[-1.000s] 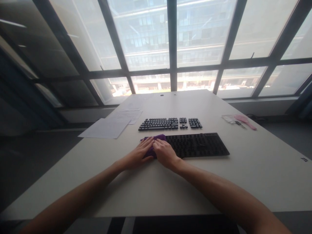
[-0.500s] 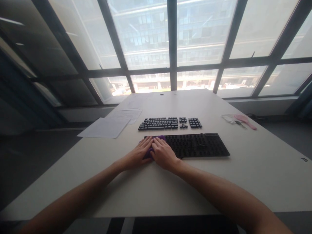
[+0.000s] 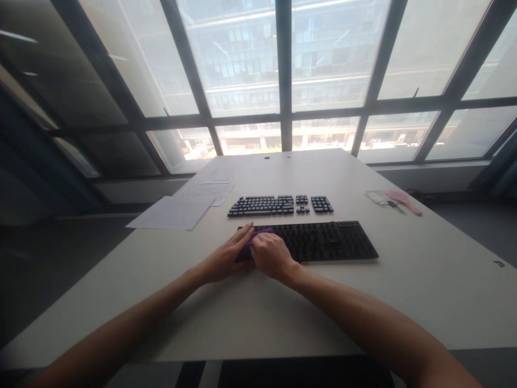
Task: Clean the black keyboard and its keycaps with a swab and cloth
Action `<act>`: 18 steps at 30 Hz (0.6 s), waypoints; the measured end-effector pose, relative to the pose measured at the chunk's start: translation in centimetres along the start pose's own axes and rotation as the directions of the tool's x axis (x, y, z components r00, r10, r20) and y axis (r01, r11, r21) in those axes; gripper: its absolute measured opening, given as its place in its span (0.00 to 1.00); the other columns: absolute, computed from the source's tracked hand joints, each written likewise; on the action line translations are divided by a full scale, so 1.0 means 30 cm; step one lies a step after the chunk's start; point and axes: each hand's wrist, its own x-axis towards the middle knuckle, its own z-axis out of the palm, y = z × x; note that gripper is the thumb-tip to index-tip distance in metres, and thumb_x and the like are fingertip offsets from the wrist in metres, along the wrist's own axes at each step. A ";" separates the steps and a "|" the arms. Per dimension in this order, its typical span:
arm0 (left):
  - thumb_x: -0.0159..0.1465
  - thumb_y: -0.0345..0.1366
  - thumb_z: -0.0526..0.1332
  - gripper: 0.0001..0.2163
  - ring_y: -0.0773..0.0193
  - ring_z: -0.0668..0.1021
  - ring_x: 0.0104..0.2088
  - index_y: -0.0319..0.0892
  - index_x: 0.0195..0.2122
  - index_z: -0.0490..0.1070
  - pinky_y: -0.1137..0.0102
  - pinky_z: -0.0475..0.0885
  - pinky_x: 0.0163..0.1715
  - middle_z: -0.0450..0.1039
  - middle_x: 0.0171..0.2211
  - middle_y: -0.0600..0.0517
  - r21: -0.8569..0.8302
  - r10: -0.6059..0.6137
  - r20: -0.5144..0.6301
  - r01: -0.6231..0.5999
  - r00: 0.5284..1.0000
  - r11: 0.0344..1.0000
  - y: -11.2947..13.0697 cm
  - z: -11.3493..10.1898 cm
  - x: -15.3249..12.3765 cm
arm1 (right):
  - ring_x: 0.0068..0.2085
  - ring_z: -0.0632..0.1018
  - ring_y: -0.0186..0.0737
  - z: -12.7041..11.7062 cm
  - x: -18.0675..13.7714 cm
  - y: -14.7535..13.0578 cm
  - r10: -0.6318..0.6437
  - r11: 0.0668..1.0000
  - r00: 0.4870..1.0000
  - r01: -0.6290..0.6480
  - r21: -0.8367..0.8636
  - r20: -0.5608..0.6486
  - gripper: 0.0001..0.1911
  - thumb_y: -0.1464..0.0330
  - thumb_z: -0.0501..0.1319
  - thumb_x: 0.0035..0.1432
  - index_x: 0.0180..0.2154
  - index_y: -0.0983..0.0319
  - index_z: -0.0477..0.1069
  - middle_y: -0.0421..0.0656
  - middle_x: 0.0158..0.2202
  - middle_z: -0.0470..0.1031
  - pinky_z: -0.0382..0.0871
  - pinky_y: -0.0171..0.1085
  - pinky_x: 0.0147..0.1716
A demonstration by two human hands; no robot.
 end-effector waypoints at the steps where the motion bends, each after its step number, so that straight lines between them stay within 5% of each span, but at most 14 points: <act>1: 0.64 0.41 0.62 0.41 0.49 0.47 0.70 0.43 0.71 0.36 0.50 0.53 0.67 0.38 0.71 0.41 0.001 0.003 0.017 -0.003 1.000 1.000 -0.004 0.002 0.000 | 0.51 0.76 0.45 -0.001 -0.001 -0.002 -0.018 1.000 1.000 0.018 0.006 -0.009 0.11 0.69 0.55 0.65 0.42 0.65 0.74 0.51 0.47 0.78 0.66 0.41 0.55; 6: 0.64 0.46 0.62 0.41 0.48 0.48 0.70 0.42 0.71 0.39 0.49 0.52 0.67 0.41 0.70 0.40 0.024 0.002 0.090 -0.004 0.996 1.000 -0.028 0.018 -0.004 | 0.60 0.70 0.49 0.016 -0.005 0.000 -0.054 0.998 0.998 0.054 -0.012 0.011 0.18 0.67 0.58 0.62 0.52 0.69 0.71 0.55 0.56 0.72 0.62 0.44 0.60; 18: 0.65 0.45 0.61 0.38 0.50 0.47 0.70 0.44 0.70 0.41 0.50 0.51 0.67 0.41 0.70 0.41 0.003 -0.015 0.093 0.014 0.996 1.000 -0.025 0.013 -0.004 | 0.55 0.74 0.46 0.007 0.003 0.008 -0.043 0.999 0.999 0.042 0.004 0.023 0.13 0.68 0.57 0.63 0.45 0.68 0.74 0.54 0.51 0.77 0.64 0.41 0.58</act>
